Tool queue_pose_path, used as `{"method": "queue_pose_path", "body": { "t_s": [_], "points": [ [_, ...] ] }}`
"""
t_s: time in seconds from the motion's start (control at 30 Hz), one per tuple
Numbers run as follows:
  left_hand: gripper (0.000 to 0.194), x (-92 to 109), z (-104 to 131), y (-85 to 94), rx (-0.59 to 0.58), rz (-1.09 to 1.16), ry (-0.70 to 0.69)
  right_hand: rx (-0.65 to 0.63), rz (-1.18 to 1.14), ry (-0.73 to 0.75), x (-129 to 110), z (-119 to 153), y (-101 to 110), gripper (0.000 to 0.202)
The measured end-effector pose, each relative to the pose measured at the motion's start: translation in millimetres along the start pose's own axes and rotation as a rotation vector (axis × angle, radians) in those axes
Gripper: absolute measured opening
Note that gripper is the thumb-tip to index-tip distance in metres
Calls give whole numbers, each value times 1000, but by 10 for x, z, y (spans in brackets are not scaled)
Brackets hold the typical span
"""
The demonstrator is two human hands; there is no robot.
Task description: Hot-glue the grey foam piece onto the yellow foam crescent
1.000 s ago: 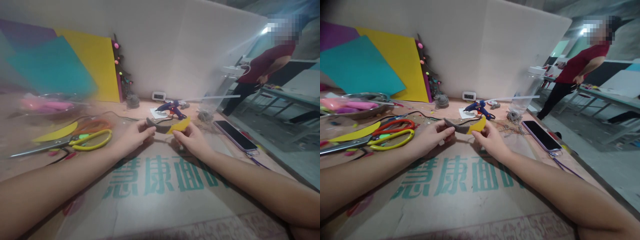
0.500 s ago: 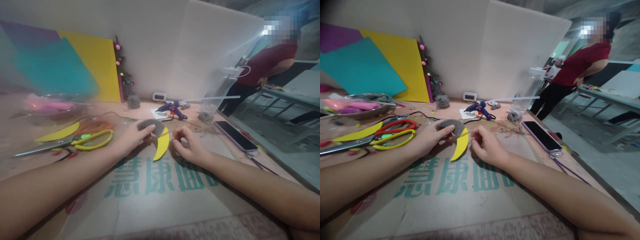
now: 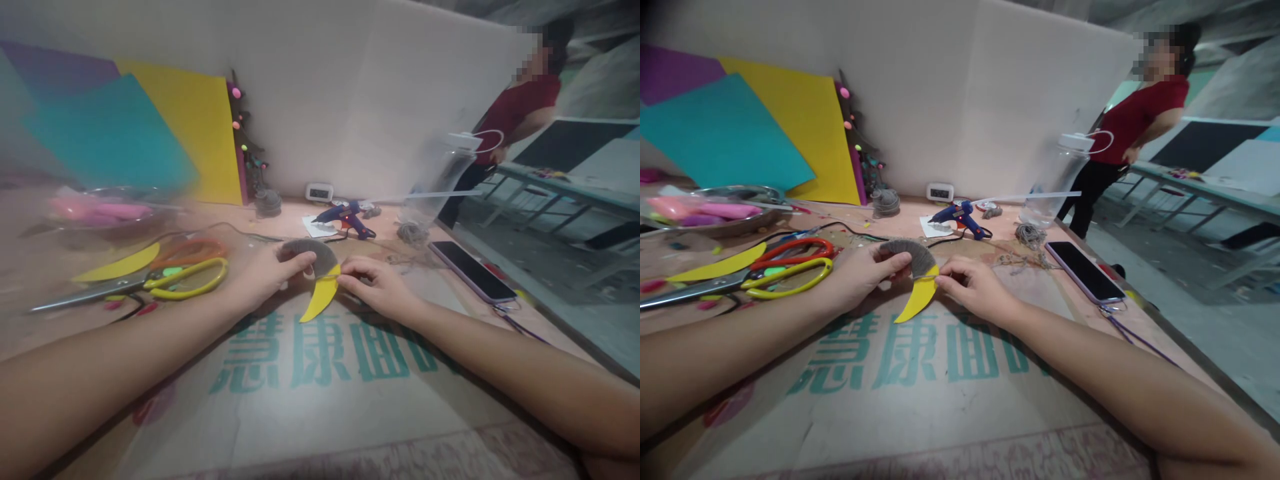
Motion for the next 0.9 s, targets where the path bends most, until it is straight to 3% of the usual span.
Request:
{"method": "queue_pose_path", "body": {
  "t_s": [0.33,0.47,0.67,0.9],
  "points": [
    [39,77,75,-66,-71,-61,162,-30,-38,-62,-29,15,-43,16],
    [44,35,52,-57,-94,-87,124,-45,-73,-59,-40,18,-29,19],
    [45,-27,36,-83,-224,-183,48,36,-191,-119,7,28,12,32],
    [45,2,70,-111,-231,-265,40,-17,-91,-103,-14,9,-3,24]
  ]
}}
Point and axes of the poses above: each hand's wrist, its own z-axis away from the middle knuckle, its own y-axis out of the back of the hand, x = y × z, the point moved 2 cm from there along -z, towards the middle knuckle, and after that the axes turned 11 degrees about -x, right-handed, at the moved point
